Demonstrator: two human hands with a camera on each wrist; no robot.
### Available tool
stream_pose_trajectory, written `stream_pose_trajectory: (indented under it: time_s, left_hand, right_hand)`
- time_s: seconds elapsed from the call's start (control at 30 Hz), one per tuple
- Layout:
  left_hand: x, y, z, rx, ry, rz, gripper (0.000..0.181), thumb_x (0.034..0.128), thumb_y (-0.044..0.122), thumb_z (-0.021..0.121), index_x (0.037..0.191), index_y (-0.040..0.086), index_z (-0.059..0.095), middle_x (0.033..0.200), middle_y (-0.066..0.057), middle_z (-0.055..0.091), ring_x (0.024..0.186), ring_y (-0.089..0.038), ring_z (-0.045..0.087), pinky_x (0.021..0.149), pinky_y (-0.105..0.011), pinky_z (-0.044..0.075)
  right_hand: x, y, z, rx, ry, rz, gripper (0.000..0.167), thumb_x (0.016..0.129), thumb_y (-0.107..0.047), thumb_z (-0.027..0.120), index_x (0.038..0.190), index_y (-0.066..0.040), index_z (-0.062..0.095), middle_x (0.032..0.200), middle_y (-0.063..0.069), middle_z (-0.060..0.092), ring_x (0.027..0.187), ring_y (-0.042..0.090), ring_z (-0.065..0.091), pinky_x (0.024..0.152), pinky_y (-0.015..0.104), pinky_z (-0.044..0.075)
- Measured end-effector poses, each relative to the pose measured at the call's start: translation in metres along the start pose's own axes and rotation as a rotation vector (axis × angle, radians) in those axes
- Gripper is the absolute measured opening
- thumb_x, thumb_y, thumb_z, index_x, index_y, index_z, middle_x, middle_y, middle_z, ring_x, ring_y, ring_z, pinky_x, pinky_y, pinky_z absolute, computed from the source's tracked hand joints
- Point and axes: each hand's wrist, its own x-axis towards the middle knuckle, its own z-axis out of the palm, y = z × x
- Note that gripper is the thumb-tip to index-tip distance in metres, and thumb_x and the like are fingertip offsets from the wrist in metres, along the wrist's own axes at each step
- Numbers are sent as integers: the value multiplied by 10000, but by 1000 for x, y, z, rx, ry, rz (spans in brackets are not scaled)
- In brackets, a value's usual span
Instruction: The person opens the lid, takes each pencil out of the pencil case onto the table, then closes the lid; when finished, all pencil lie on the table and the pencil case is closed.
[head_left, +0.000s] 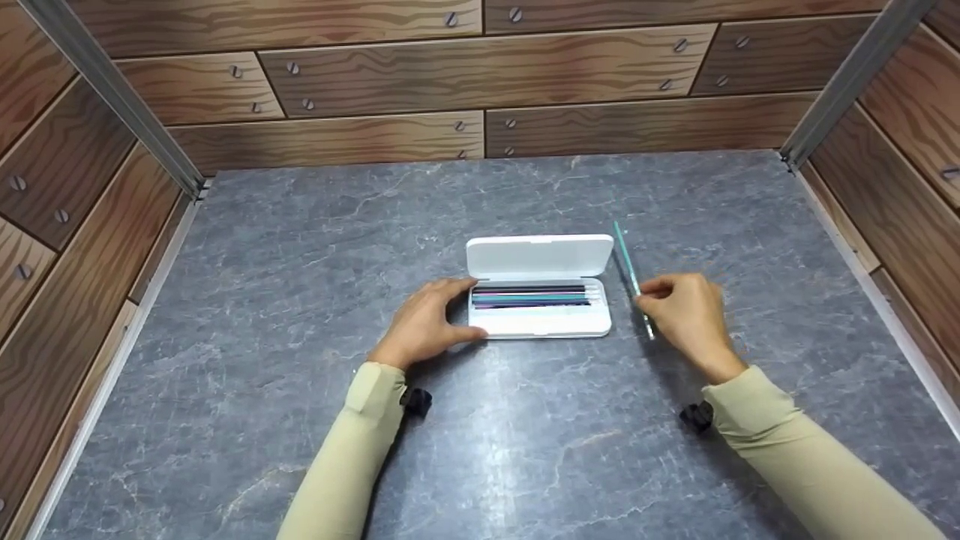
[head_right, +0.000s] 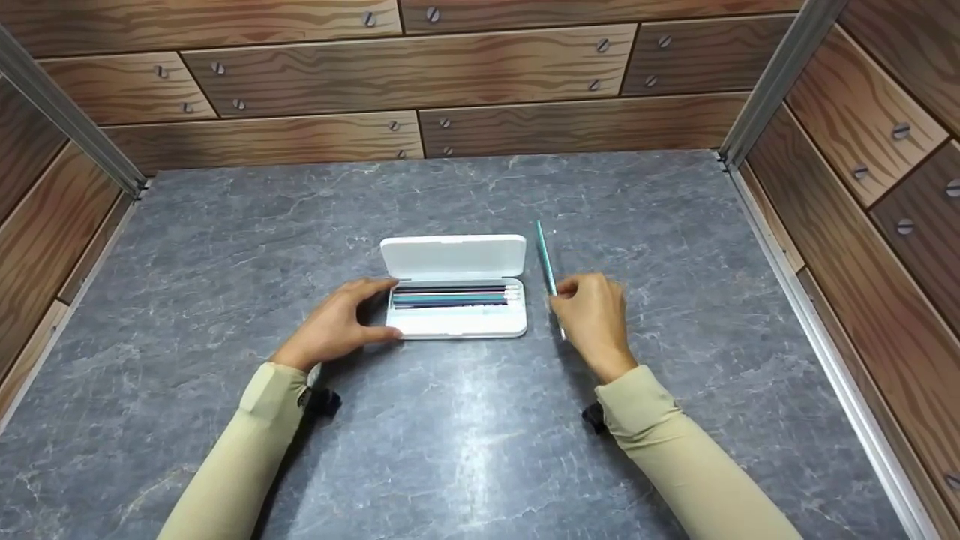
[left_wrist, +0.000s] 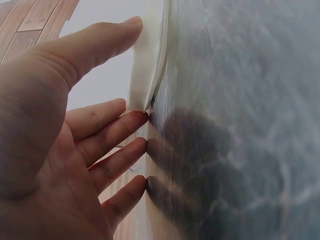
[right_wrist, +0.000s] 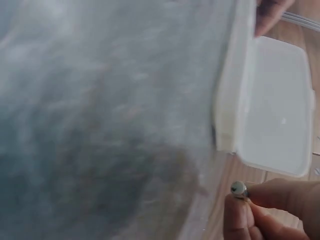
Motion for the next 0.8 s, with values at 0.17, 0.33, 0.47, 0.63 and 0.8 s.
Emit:
stream_pose_trajectory:
  time_s: [0.17,0.33,0.47,0.63,0.8]
  left_hand:
    - [0,-1,0,7,0,2,869,899,416,950,1635,136,583,1668,-132,602,1584,-359,530,1361,-568,385]
    - [1,-1,0,11,0,3,874,899,421,950,1640,141,579,1672,-126,600,1585,-356,529,1364,-565,382]
    - [0,-1,0,13,1,6,878,895,413,955,1640,141,578,1666,-124,606,1578,-354,537,1364,-561,383]
    - [0,-1,0,2,0,12,870,899,402,952,1637,133,579,1665,-129,607,1578,-360,537,1362,-573,382]
    - [-1,-1,1,-10,5,17,859,895,377,953,1629,122,588,1659,-138,612,1580,-374,534,1355,-582,386]
  right_hand:
    - [-2,5,6,-33,-57,1,185,853,-109,833,1000,-9,884,945,188,858,889,396,790,835,560,590]
    - [-2,4,8,-58,-105,11,208,844,-128,854,1004,4,873,910,170,849,866,374,788,802,528,596]
    - [-2,3,8,-71,-140,27,217,846,-149,853,1006,-2,863,887,146,833,827,320,761,759,453,572]
    - [0,3,7,-74,-172,44,208,853,-156,843,1003,-13,858,842,111,831,696,180,724,719,383,552]
    - [0,3,5,-54,-205,59,206,883,-177,851,1015,-18,854,794,85,830,573,56,674,664,307,527]
